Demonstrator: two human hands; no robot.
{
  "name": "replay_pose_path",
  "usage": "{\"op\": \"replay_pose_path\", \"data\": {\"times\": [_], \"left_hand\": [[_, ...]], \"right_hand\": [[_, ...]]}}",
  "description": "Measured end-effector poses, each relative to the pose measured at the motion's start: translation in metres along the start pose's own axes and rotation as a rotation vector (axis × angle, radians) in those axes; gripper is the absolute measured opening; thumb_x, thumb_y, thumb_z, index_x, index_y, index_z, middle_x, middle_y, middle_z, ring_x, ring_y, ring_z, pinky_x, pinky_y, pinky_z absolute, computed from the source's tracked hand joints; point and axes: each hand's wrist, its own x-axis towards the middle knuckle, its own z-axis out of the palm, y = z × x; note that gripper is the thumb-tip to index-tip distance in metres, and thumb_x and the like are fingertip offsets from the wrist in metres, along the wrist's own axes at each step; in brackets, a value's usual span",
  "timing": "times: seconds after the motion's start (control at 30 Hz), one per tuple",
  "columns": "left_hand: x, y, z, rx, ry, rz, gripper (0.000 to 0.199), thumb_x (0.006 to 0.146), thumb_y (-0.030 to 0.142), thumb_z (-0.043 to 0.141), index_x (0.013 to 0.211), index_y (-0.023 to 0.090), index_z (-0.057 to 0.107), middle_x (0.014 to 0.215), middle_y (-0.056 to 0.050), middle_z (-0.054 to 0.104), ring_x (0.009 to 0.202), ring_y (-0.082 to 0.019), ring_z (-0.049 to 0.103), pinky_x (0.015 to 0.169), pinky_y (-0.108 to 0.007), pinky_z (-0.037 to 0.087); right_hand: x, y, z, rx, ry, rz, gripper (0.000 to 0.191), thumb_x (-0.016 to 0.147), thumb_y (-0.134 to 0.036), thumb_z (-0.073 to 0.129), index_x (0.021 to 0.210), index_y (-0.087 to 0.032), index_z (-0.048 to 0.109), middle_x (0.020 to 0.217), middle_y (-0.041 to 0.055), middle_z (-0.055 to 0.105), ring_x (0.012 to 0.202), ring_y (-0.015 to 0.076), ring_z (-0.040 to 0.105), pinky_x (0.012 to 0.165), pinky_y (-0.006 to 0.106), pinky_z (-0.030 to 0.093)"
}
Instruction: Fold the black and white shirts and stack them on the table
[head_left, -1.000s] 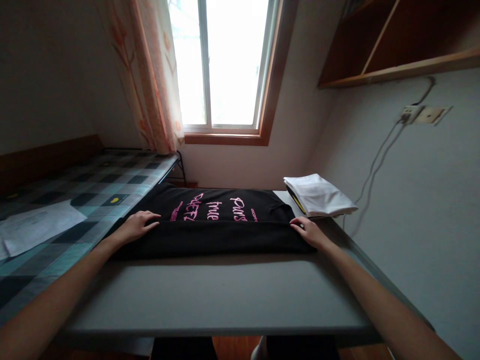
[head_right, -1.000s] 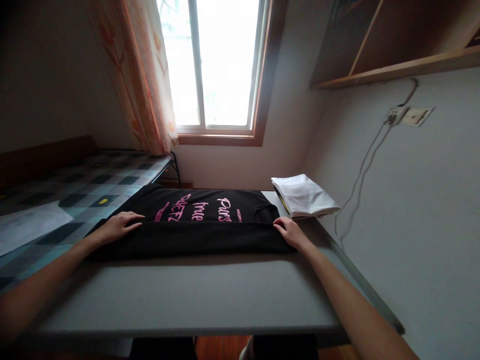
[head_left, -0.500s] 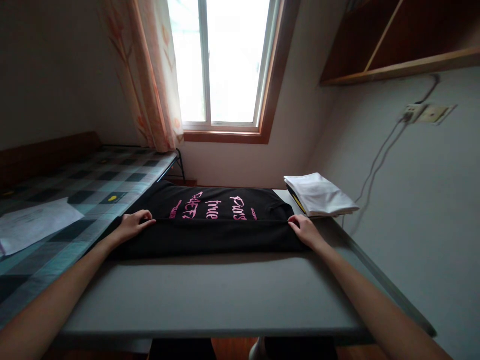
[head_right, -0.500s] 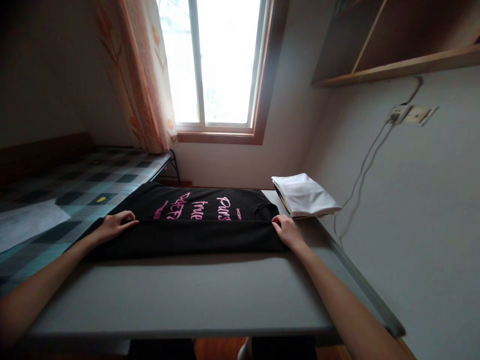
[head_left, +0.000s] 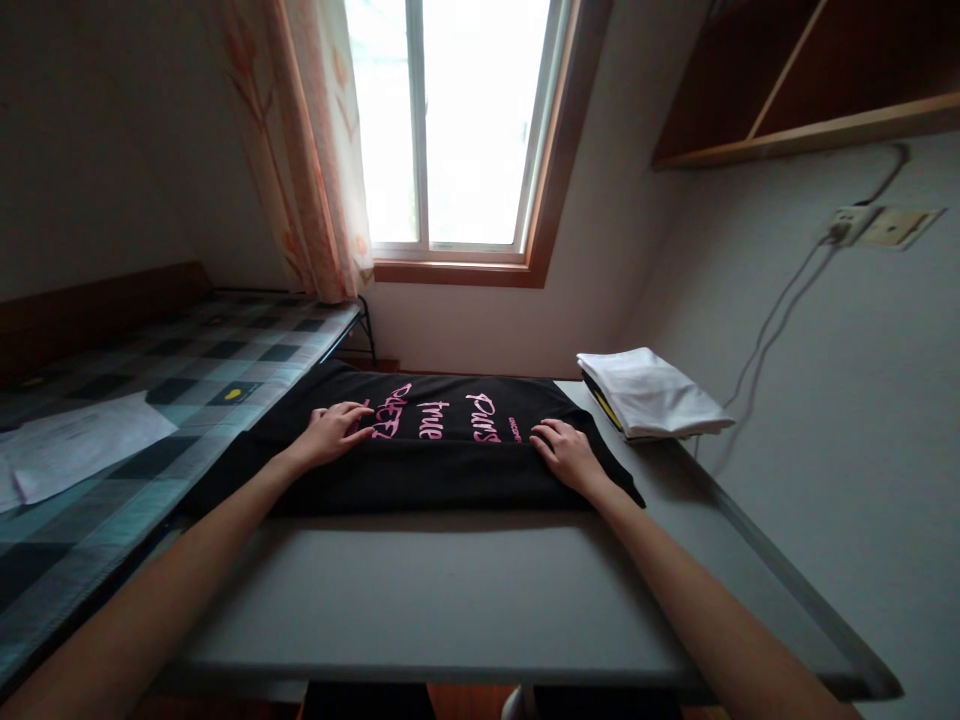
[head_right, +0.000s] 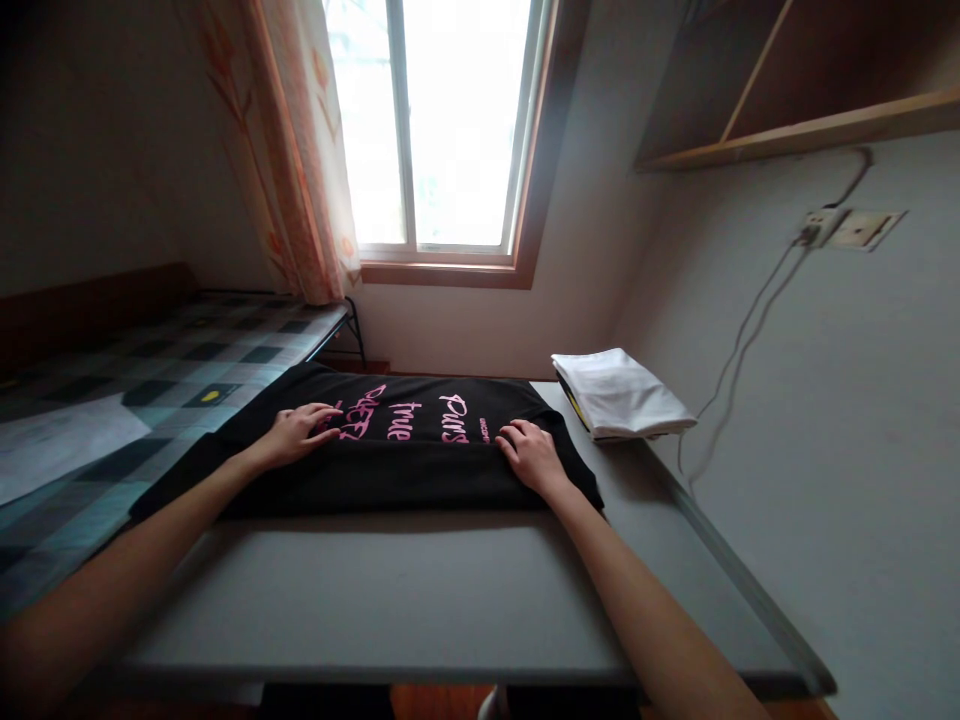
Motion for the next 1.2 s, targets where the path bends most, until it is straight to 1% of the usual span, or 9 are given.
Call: {"op": "replay_pose_path", "data": {"times": [0.17, 0.27, 0.47, 0.63, 0.8, 0.93, 1.03, 1.13, 1.2], "left_hand": [[0.007, 0.005, 0.028, 0.024, 0.000, -0.037, 0.049, 0.094, 0.053, 0.037, 0.135, 0.031, 0.055, 0.148, -0.008, 0.047, 0.138, -0.027, 0.037, 0.107, -0.045, 0.030], [0.005, 0.005, 0.036, 0.028, 0.030, -0.047, 0.050, 0.095, 0.052, 0.037, 0.138, 0.032, 0.052, 0.150, -0.007, 0.043, 0.140, -0.027, 0.036, 0.109, -0.044, 0.028], [0.000, 0.009, 0.031, 0.041, 0.052, -0.058, 0.053, 0.096, 0.052, 0.034, 0.138, 0.025, 0.052, 0.151, -0.008, 0.043, 0.139, -0.028, 0.037, 0.109, -0.043, 0.032], [-0.004, 0.011, 0.027, 0.042, 0.067, -0.131, 0.055, 0.097, 0.051, 0.033, 0.140, 0.021, 0.051, 0.148, -0.011, 0.045, 0.139, -0.029, 0.038, 0.109, -0.045, 0.033], [-0.009, 0.009, 0.026, 0.020, 0.037, -0.166, 0.056, 0.097, 0.052, 0.030, 0.140, 0.023, 0.050, 0.150, -0.009, 0.043, 0.141, -0.029, 0.035, 0.111, -0.047, 0.030], [-0.013, 0.010, 0.027, -0.015, 0.022, -0.110, 0.054, 0.097, 0.051, 0.028, 0.140, 0.027, 0.050, 0.153, -0.006, 0.039, 0.144, -0.028, 0.028, 0.114, -0.052, 0.023], [-0.014, 0.014, 0.026, -0.036, -0.010, -0.070, 0.055, 0.096, 0.054, 0.031, 0.142, 0.030, 0.046, 0.155, -0.005, 0.035, 0.145, -0.029, 0.026, 0.115, -0.054, 0.020], [-0.014, 0.016, 0.026, -0.042, -0.011, -0.078, 0.058, 0.094, 0.056, 0.033, 0.145, 0.029, 0.043, 0.156, -0.006, 0.033, 0.145, -0.029, 0.027, 0.114, -0.052, 0.022], [-0.013, 0.016, 0.027, -0.035, -0.014, -0.086, 0.059, 0.094, 0.056, 0.034, 0.145, 0.028, 0.043, 0.156, -0.006, 0.032, 0.144, -0.030, 0.027, 0.114, -0.052, 0.023]], "right_hand": [[0.006, 0.009, 0.011, 0.046, -0.014, 0.061, 0.041, 0.097, -0.043, 0.038, 0.121, -0.024, 0.064, 0.130, 0.0119, 0.060, 0.120, 0.0280, 0.055, 0.096, 0.043, 0.044], [0.005, 0.012, 0.013, 0.092, 0.005, 0.059, 0.041, 0.097, -0.044, 0.038, 0.121, -0.023, 0.064, 0.130, 0.0113, 0.060, 0.121, 0.0278, 0.054, 0.097, 0.043, 0.044], [0.003, 0.012, 0.014, 0.156, 0.039, 0.061, 0.039, 0.096, -0.041, 0.041, 0.116, -0.020, 0.067, 0.128, 0.0130, 0.063, 0.122, 0.0282, 0.055, 0.100, 0.045, 0.044], [0.002, 0.013, 0.015, 0.261, 0.106, 0.026, 0.039, 0.095, -0.042, 0.043, 0.110, -0.019, 0.070, 0.121, 0.0130, 0.067, 0.118, 0.0278, 0.058, 0.102, 0.046, 0.044], [-0.001, 0.016, 0.004, 0.457, 0.194, -0.091, 0.041, 0.096, -0.044, 0.040, 0.097, -0.022, 0.074, 0.107, 0.0092, 0.072, 0.113, 0.0250, 0.061, 0.103, 0.046, 0.045], [-0.007, 0.023, -0.006, 0.489, 0.238, -0.061, 0.040, 0.095, -0.045, 0.042, 0.096, -0.023, 0.075, 0.109, 0.0093, 0.072, 0.113, 0.0246, 0.061, 0.104, 0.046, 0.045], [-0.010, 0.029, -0.003, 0.490, 0.163, -0.008, 0.043, 0.095, -0.047, 0.040, 0.105, -0.023, 0.074, 0.120, 0.0099, 0.068, 0.121, 0.0256, 0.058, 0.107, 0.047, 0.042], [-0.010, 0.033, 0.007, 0.446, 0.038, -0.002, 0.043, 0.095, -0.047, 0.041, 0.110, -0.022, 0.073, 0.128, 0.0099, 0.065, 0.126, 0.0270, 0.054, 0.108, 0.047, 0.041], [-0.010, 0.033, 0.011, 0.393, 0.002, -0.011, 0.039, 0.093, -0.044, 0.046, 0.112, -0.022, 0.072, 0.130, 0.0098, 0.063, 0.128, 0.0277, 0.052, 0.109, 0.047, 0.040]]}}
